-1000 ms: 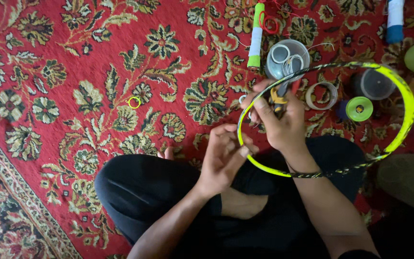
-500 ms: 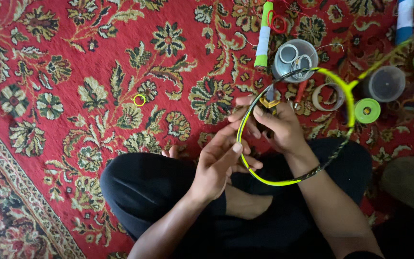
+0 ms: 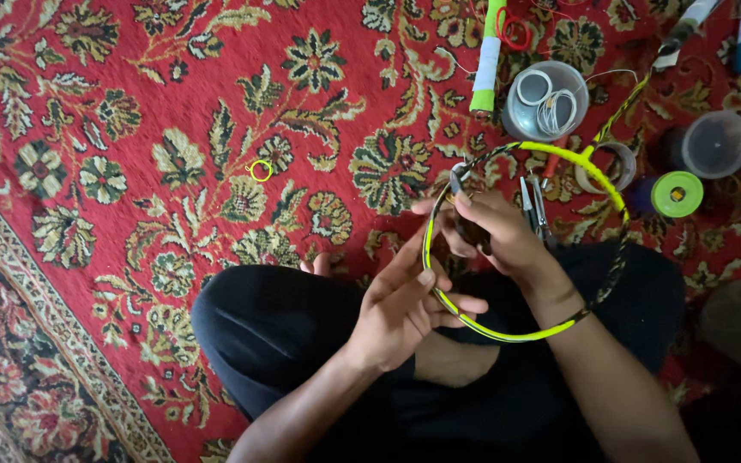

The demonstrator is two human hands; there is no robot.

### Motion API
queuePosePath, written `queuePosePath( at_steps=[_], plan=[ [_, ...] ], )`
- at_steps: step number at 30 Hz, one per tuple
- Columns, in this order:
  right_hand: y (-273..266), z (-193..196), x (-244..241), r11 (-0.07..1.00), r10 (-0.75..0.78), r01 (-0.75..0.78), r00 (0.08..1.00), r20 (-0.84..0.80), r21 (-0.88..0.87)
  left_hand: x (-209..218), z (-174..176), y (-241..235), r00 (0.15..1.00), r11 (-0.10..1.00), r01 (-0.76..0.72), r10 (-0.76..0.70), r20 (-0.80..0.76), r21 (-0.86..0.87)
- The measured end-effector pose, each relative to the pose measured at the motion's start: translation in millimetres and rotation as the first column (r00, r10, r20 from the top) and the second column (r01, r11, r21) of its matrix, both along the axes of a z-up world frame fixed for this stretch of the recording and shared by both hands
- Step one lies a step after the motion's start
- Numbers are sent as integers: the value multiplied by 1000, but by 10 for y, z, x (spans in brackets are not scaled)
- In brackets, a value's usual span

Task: The person sits on a patterned red carpet and uses a small tool to scrape and clean the frame of a yellow and black badminton racket. They rotate the racket to work on different sections of the frame, then set the tool down and pick up a roll of white tape.

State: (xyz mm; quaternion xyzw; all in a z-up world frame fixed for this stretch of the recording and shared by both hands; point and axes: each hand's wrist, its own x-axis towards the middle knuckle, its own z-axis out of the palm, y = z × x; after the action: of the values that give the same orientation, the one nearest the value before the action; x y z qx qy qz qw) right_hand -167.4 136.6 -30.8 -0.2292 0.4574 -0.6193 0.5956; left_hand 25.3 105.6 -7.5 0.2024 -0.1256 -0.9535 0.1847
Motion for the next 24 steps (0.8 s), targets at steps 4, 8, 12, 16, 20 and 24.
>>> queuePosePath(
  at_steps=[4,8,12,16,20,24],
  plan=[
    [266,63,-6,961,-105,185,931,-349,205,35,-144,93,1000,995,22,-20,-23,96],
    [582,-240,69,948,-124,304,615,-778,89,63,-84,123,994,948,102,-89,-56,302],
    [623,-254,201,976,-46,213,387,-921,41,16,-48,126,998,944,62,-56,-27,324],
    [538,-389,246,982,-160,133,229,-960,-132,3,-33,112,999,944,50,-45,-24,325],
    [537,-383,281,987,-152,81,189,-970,-139,8,-49,100,997,938,23,3,-76,345],
    [568,-429,307,992,-85,106,225,-971,-62,8,-58,89,999,939,17,-6,-34,344]
  ],
)
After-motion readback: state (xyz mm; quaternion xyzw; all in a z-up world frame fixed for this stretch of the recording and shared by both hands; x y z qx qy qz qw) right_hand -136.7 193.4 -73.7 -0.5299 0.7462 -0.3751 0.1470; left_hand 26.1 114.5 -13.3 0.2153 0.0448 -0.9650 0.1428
